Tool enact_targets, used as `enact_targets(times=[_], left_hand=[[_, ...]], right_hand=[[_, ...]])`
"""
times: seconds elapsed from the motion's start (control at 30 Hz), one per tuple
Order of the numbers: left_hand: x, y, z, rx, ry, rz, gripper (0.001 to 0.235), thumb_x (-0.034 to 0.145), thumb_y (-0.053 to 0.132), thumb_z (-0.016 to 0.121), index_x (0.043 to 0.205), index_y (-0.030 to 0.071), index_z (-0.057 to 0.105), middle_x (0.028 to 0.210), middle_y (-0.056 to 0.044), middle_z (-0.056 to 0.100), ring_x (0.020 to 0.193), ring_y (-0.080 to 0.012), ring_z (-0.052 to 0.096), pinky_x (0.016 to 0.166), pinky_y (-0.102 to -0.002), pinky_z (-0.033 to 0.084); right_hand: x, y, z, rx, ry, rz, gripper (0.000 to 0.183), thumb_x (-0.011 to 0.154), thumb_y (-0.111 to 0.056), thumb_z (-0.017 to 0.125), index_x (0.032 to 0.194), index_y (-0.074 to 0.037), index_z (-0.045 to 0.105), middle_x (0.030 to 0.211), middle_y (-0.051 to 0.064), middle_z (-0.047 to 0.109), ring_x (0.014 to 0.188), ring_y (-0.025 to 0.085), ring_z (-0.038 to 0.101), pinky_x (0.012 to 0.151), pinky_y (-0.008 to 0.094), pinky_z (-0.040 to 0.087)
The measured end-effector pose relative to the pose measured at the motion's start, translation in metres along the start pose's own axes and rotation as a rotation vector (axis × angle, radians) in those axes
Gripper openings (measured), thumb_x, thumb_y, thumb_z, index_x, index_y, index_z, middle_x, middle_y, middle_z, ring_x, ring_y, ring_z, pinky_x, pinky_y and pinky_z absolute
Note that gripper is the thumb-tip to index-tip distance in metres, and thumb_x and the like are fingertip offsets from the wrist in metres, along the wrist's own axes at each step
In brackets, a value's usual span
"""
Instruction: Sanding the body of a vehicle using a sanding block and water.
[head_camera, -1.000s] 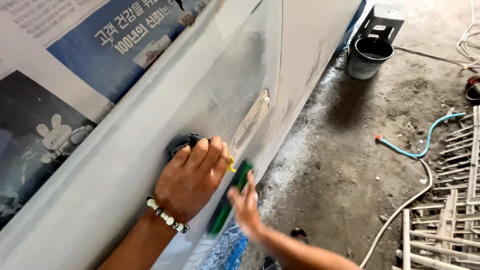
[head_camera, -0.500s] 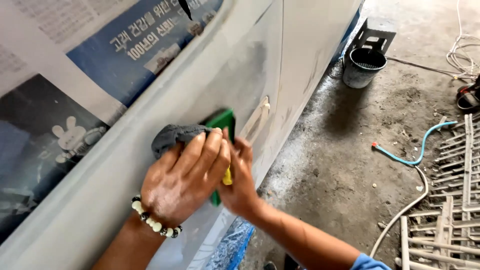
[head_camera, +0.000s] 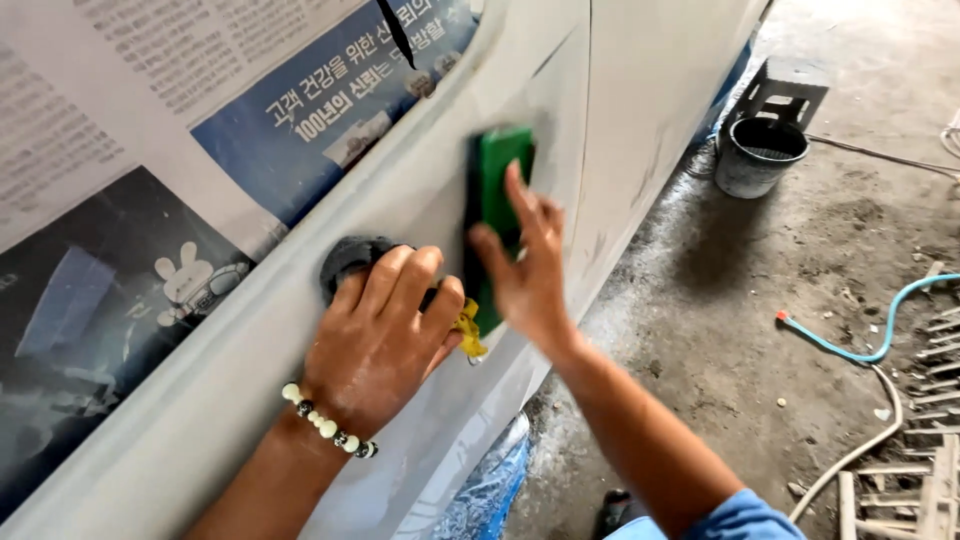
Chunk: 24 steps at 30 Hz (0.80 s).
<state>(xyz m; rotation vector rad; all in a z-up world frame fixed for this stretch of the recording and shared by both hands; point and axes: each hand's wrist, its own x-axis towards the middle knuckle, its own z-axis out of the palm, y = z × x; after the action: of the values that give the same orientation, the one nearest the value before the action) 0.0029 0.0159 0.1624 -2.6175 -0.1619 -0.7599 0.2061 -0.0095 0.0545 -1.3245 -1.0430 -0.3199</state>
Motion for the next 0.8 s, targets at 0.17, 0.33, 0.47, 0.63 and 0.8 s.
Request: enact_targets(times=[0.17,0.33,0.47,0.63,0.8], left_hand=[[0.019,-0.002,0.013,-0.001,0.005,0.018,0.036,0.078,0.026,0.077,0.108,0.01,0.064,0.125,-0.009,0.06,0.121,-0.0286,0.056,0.088,-0.043,0.048],[0.079,-0.011,0.041,0.095,0.027,-0.01,0.031,0.081,0.022,0.068,0.11,0.011,0.064,0.119,-0.007,0.061,0.118,-0.026,0.057,0.09,-0.042,0.048],[0.12,-0.009,0.07,0.206,0.006,0.031,0.03,0.088,0.023,0.061,0.116,0.012,0.064,0.11,-0.003,0.061,0.11,-0.0219,0.057,0.09,-0.039,0.048],[0.163,-0.008,0.109,0.256,-0.068,0.043,0.029,0.087,0.025,0.06,0.113,0.014,0.064,0.106,-0.001,0.064,0.106,-0.0197,0.06,0.089,-0.04,0.046],[0.182,-0.01,0.118,0.274,-0.177,0.063,0.027,0.09,0.027,0.059,0.113,0.014,0.063,0.096,0.0,0.066,0.098,-0.0194,0.063,0.085,-0.041,0.046]], right_hand=[[0.096,0.072,-0.027,-0.076,0.052,0.258,0.069,0.102,-0.022,0.071,0.163,-0.014,0.039,0.139,0.018,0.06,0.123,0.031,0.052,0.111,0.041,0.041],[0.063,0.065,-0.032,-0.171,-0.036,-0.142,0.074,0.095,-0.016,0.075,0.16,-0.009,0.039,0.147,0.019,0.059,0.131,0.035,0.05,0.118,0.047,0.031],[0.124,0.106,-0.047,-0.099,0.024,0.034,0.066,0.102,-0.012,0.073,0.16,-0.01,0.042,0.149,0.014,0.062,0.123,0.031,0.052,0.115,0.042,0.037],[0.107,0.102,-0.048,-0.139,-0.008,-0.118,0.075,0.092,-0.002,0.074,0.159,-0.009,0.041,0.145,0.016,0.059,0.125,0.033,0.048,0.117,0.045,0.036],[0.114,0.124,-0.055,-0.073,-0.086,-0.2,0.073,0.09,0.0,0.074,0.155,-0.012,0.046,0.143,0.02,0.05,0.131,0.037,0.045,0.114,0.043,0.04]])
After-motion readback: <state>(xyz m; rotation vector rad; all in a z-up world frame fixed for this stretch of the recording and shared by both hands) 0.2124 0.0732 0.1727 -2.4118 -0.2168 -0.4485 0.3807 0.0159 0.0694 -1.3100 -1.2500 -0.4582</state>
